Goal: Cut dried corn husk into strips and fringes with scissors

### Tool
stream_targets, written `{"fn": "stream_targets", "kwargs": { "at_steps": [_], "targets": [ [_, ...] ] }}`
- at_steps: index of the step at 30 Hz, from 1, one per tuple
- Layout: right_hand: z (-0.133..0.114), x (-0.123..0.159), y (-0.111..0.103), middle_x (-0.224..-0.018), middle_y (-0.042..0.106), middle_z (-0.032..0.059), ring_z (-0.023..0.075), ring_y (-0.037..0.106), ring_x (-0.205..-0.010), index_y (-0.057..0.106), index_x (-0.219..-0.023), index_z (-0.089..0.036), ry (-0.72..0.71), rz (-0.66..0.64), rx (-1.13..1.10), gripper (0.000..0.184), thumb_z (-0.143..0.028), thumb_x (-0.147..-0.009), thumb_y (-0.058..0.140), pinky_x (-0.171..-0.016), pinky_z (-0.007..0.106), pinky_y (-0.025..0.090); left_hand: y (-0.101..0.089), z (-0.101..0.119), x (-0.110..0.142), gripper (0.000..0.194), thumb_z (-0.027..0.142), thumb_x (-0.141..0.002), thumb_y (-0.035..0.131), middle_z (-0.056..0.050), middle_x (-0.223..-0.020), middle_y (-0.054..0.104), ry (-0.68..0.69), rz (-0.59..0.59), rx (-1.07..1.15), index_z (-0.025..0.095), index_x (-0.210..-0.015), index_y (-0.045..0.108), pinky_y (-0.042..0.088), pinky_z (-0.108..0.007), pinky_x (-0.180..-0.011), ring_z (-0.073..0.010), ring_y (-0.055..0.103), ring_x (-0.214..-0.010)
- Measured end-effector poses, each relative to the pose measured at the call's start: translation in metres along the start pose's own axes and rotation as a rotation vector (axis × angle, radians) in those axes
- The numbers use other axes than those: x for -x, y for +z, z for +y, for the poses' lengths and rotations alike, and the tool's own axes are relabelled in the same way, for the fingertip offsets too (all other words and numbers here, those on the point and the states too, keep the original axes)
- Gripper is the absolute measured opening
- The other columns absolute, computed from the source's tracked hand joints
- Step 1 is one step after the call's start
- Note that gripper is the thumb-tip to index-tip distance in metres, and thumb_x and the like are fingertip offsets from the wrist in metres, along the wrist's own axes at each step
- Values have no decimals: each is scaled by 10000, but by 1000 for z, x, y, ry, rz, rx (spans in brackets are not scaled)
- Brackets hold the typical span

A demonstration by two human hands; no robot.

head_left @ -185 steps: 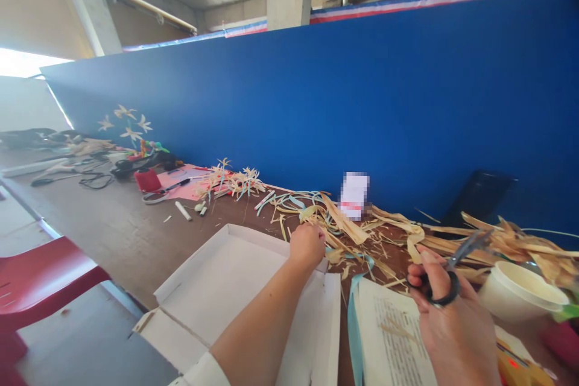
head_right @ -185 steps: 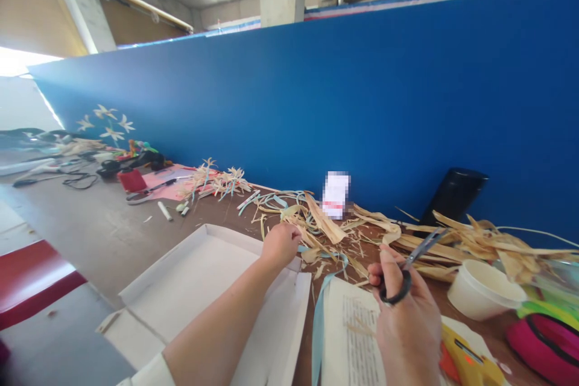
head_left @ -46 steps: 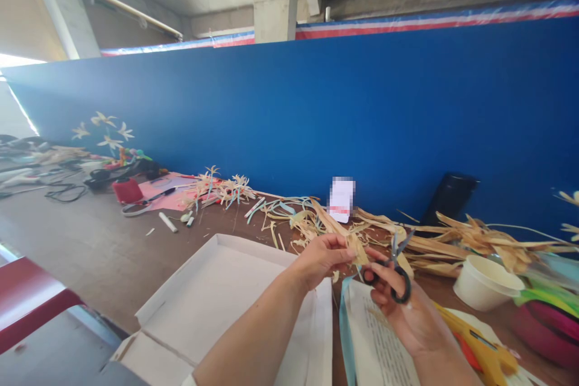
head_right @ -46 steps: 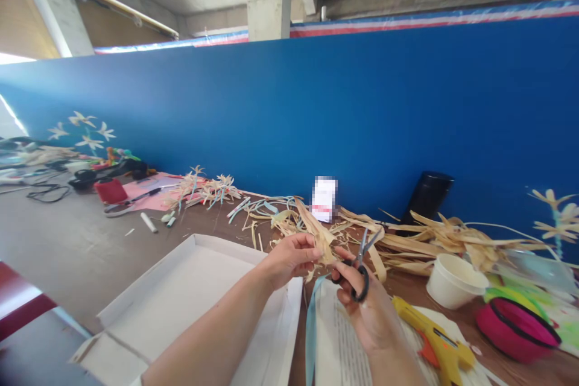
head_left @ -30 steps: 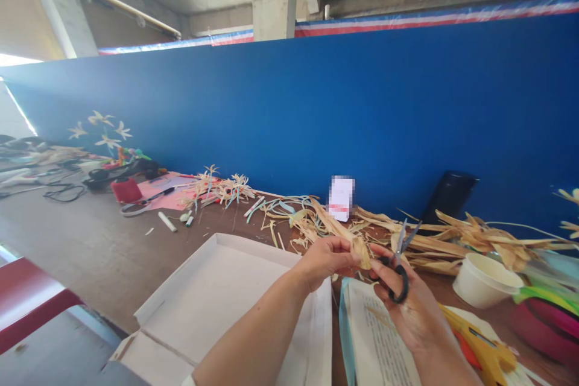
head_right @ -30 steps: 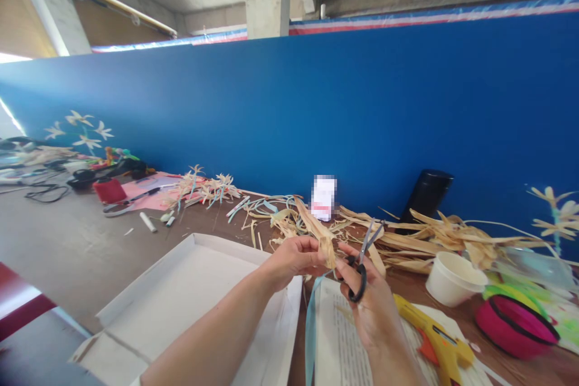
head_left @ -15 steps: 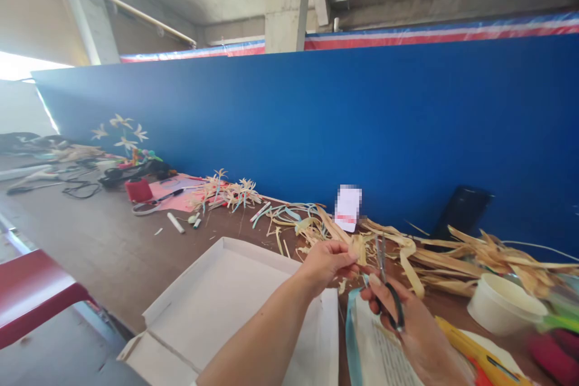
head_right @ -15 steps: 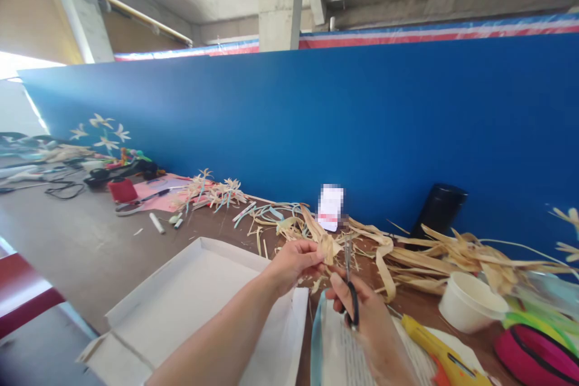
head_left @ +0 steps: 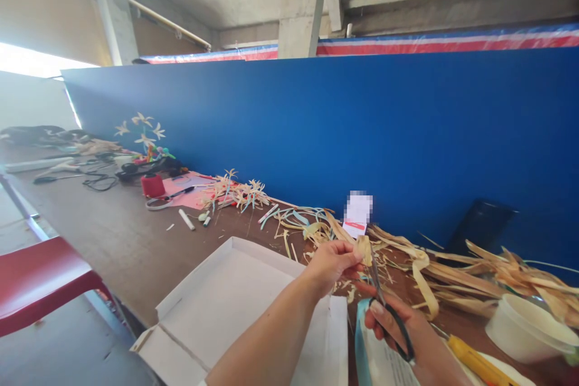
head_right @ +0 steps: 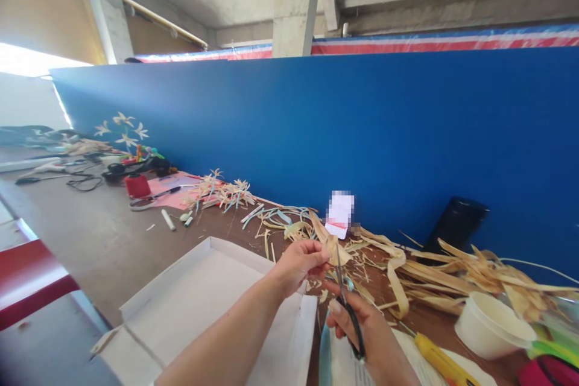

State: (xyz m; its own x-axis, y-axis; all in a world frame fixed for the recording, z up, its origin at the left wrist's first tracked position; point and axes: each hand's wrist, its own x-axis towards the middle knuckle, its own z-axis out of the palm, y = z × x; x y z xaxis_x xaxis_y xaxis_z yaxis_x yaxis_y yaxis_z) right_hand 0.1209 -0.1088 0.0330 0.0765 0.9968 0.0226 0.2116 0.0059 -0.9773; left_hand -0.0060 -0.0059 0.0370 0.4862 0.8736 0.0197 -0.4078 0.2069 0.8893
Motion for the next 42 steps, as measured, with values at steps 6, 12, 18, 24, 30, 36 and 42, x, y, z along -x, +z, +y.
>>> {"fn": "stream_targets", "kwargs": {
  "at_steps": [6, 12, 18, 24, 30, 36, 42],
  "targets": [
    [-1, 1, 0, -572, 591, 4, 148, 457, -534, 692, -1045, -248, 2, 20, 14, 475, -543, -676, 641, -483, 262, 325, 1, 2, 1, 472, 468, -453, 777, -11, -579, 581, -3, 10, -38, 123, -674, 543, 409, -220, -510, -88, 522, -477],
    [-4, 1, 3, -530, 560, -1, 134, 447, -492, 723, -957, -213, 3, 49, -39, 442, -528, -651, 664, -454, 255, 326, 1, 0, 1, 453, 458, -476, 772, -11, -576, 583, 10, 1, -50, 123, -684, 547, 427, -223, -534, -87, 531, -500],
    [-1, 1, 2, -530, 558, -8, 133, 444, -494, 706, -1011, -224, 3, 69, -31, 460, -532, -676, 644, -458, 254, 316, 6, 1, 4, 457, 427, -462, 785, -25, -645, 605, 45, 19, -21, 136, -702, 527, 426, -227, -540, -137, 591, -602],
    [2, -1, 1, -609, 607, 2, 155, 485, -568, 659, -1100, -231, -11, 39, 0, 464, -501, -724, 616, -513, 271, 343, 9, -3, 5, 344, 350, -530, 754, -13, -613, 584, 111, 49, -21, 126, -680, 540, 372, -190, -506, -69, 501, -509],
    [7, -5, 1, -657, 634, 11, 164, 499, -603, 623, -1149, -216, 1, 26, 60, 510, -514, -736, 600, -518, 273, 339, 12, -13, 3, 312, 334, -568, 739, -5, -599, 578, 115, 83, 99, 138, -684, 525, 365, -186, -492, -72, 499, -502],
    [18, -14, -2, -579, 591, -6, 142, 463, -522, 627, -1135, -194, -8, 16, 37, 541, -547, -726, 589, -490, 268, 331, 14, -15, 6, 348, 358, -564, 752, -18, -615, 596, 97, 89, 133, 134, -720, 535, 374, -193, -501, -76, 503, -500],
    [22, -15, -3, -575, 580, -8, 136, 477, -514, 603, -1167, -173, -10, 26, 71, 545, -523, -750, 578, -496, 268, 345, 15, -12, 9, 310, 323, -583, 740, 9, -604, 557, 123, 57, 117, 124, -699, 532, 346, -175, -483, -50, 469, -478]
  ]
}}
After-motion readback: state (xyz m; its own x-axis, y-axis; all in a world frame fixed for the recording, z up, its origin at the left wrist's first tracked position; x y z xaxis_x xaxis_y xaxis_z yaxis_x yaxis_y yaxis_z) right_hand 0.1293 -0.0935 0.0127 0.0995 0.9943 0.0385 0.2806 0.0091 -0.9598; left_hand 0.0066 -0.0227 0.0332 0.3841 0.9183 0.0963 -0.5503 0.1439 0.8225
